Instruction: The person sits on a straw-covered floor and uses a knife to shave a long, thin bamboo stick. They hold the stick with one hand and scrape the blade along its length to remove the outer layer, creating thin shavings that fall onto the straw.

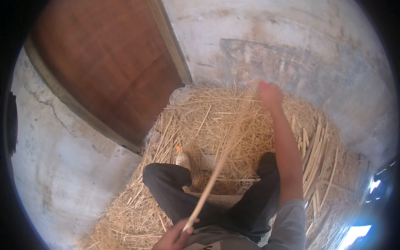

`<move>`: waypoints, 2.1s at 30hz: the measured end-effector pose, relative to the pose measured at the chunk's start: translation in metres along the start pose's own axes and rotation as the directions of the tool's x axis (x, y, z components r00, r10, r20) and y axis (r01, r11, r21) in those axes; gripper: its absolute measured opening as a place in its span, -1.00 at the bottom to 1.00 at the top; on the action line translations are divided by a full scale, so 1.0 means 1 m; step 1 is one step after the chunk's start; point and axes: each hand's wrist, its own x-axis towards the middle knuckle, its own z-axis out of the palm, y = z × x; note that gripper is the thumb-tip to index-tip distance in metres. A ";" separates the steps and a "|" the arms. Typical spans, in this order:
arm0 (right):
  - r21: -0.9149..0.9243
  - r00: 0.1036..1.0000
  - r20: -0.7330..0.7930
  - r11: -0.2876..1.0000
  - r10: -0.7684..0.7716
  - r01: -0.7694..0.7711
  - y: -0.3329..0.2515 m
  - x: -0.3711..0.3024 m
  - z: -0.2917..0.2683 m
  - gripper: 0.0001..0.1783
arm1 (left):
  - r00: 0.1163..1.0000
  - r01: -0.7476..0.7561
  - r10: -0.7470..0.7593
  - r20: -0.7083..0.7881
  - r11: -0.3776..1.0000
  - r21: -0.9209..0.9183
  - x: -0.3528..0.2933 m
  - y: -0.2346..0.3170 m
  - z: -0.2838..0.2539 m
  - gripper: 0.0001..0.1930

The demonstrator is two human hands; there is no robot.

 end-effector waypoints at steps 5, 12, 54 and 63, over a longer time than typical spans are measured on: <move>-0.107 0.989 0.141 0.994 0.034 -0.019 0.037 -0.015 0.008 -0.04 | 0.998 0.055 -0.049 0.026 0.823 -0.566 0.014 -0.011 -0.017 -0.61; 0.238 0.511 0.247 0.563 -0.823 0.792 -0.067 -0.205 0.000 -0.34 | 0.982 -0.144 0.190 -0.020 0.666 -0.732 0.077 -0.019 -0.026 -0.65; 0.196 0.501 0.136 0.519 -0.855 0.832 -0.066 -0.199 0.011 -0.26 | 0.961 -0.130 0.274 0.042 0.578 -0.805 0.054 -0.016 -0.019 -0.64; 0.005 0.536 -0.131 0.540 -0.834 0.842 -0.065 -0.148 0.016 -0.25 | 0.961 -0.118 0.269 0.060 0.596 -0.794 0.057 0.000 -0.018 -0.64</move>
